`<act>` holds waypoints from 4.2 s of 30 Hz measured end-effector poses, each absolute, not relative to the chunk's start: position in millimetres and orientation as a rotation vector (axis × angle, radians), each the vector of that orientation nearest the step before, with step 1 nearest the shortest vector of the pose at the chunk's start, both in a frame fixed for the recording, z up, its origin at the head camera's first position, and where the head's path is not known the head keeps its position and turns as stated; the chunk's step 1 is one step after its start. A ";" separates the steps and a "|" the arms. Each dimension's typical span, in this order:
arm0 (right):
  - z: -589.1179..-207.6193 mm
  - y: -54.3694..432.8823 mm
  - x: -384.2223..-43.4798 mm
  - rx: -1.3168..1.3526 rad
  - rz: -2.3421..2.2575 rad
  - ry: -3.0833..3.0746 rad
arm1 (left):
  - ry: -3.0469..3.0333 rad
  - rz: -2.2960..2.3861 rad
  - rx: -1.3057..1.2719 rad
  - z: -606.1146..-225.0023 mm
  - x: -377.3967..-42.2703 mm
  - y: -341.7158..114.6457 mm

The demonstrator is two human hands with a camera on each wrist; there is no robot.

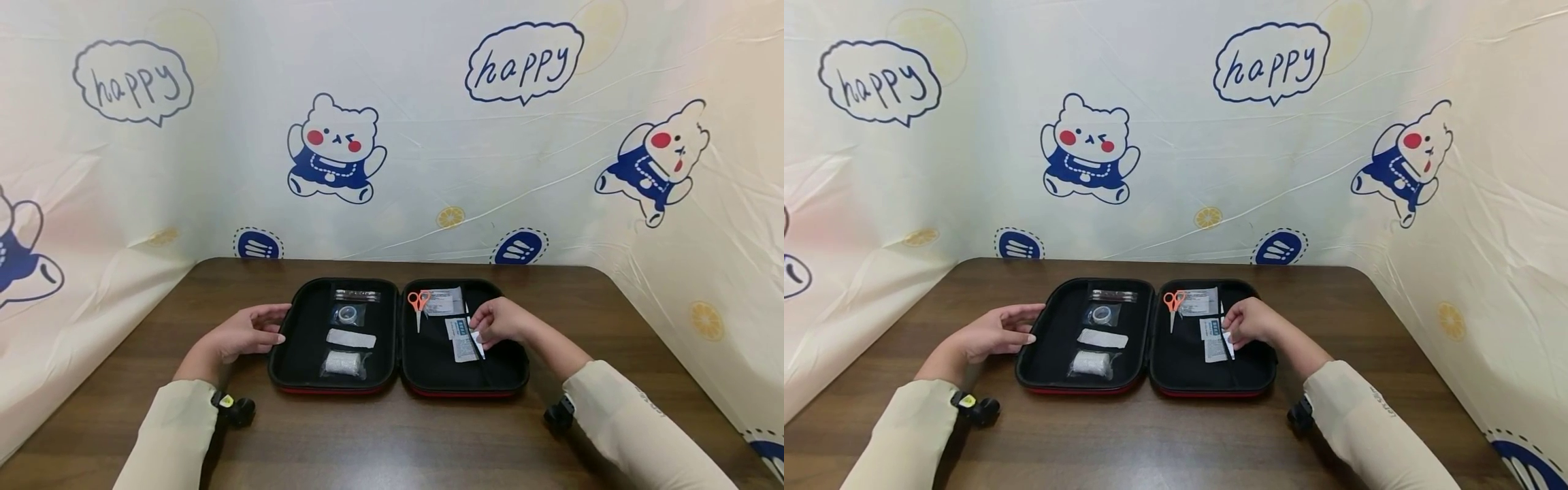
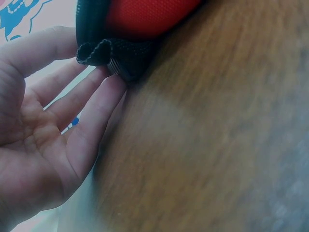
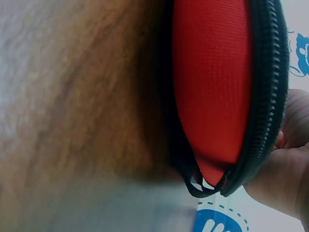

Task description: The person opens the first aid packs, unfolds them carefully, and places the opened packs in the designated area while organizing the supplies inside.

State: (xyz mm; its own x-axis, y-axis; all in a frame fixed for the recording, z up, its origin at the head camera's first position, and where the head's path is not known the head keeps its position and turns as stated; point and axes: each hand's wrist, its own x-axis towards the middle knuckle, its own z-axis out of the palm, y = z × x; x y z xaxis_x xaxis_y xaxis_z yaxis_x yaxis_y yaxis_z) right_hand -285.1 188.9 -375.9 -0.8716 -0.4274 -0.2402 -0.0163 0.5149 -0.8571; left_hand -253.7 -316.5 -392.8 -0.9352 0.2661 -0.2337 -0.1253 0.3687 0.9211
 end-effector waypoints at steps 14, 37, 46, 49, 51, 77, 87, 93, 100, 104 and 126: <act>-379.7 181.8 -284.4 -0.366 -1.218 2.470 | 2.294 1.584 0.131 -392.5 -253.1 -316.8; -351.0 188.5 -280.9 -0.452 -1.262 2.522 | 2.297 1.585 0.131 -393.9 -254.7 -316.8; -334.7 180.1 -287.5 -0.474 -1.322 2.538 | 2.299 1.585 0.138 -393.8 -253.4 -317.8; -333.0 175.6 -290.8 -0.479 -1.314 2.552 | 2.297 1.584 0.133 -393.7 -253.1 -318.0; -332.1 172.0 -293.7 -0.484 -1.306 2.557 | 2.296 1.582 0.131 -393.6 -252.9 -317.8; -341.9 134.2 -339.7 -0.499 -1.249 2.531 | 2.295 1.583 0.133 -394.4 -252.5 -317.7; -352.4 119.9 -351.2 -0.429 -1.279 2.504 | 2.296 1.588 0.140 -394.9 -254.4 -317.2; -360.9 113.6 -356.2 -0.383 -1.291 2.485 | 2.306 1.584 0.133 -394.1 -253.9 -317.4; -373.7 106.9 -363.0 -0.276 -1.382 2.436 | 2.303 1.590 0.137 -394.1 -254.0 -317.3; -374.9 104.7 -363.3 -0.203 -1.464 2.380 | 2.304 1.591 0.135 -394.3 -253.9 -317.1; -362.5 130.7 -344.2 -0.272 -1.577 2.039 | 2.307 1.578 0.119 -393.1 -251.9 -315.0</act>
State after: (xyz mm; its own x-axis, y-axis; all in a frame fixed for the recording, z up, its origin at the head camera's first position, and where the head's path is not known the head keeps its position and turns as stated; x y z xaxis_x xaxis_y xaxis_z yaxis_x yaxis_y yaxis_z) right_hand -344.2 130.7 -362.5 -0.8320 -0.4710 -0.2930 0.1652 0.2938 -0.9415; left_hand -251.9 -315.0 -393.1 -0.9378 0.2585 -0.2317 -0.1223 0.3785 0.9175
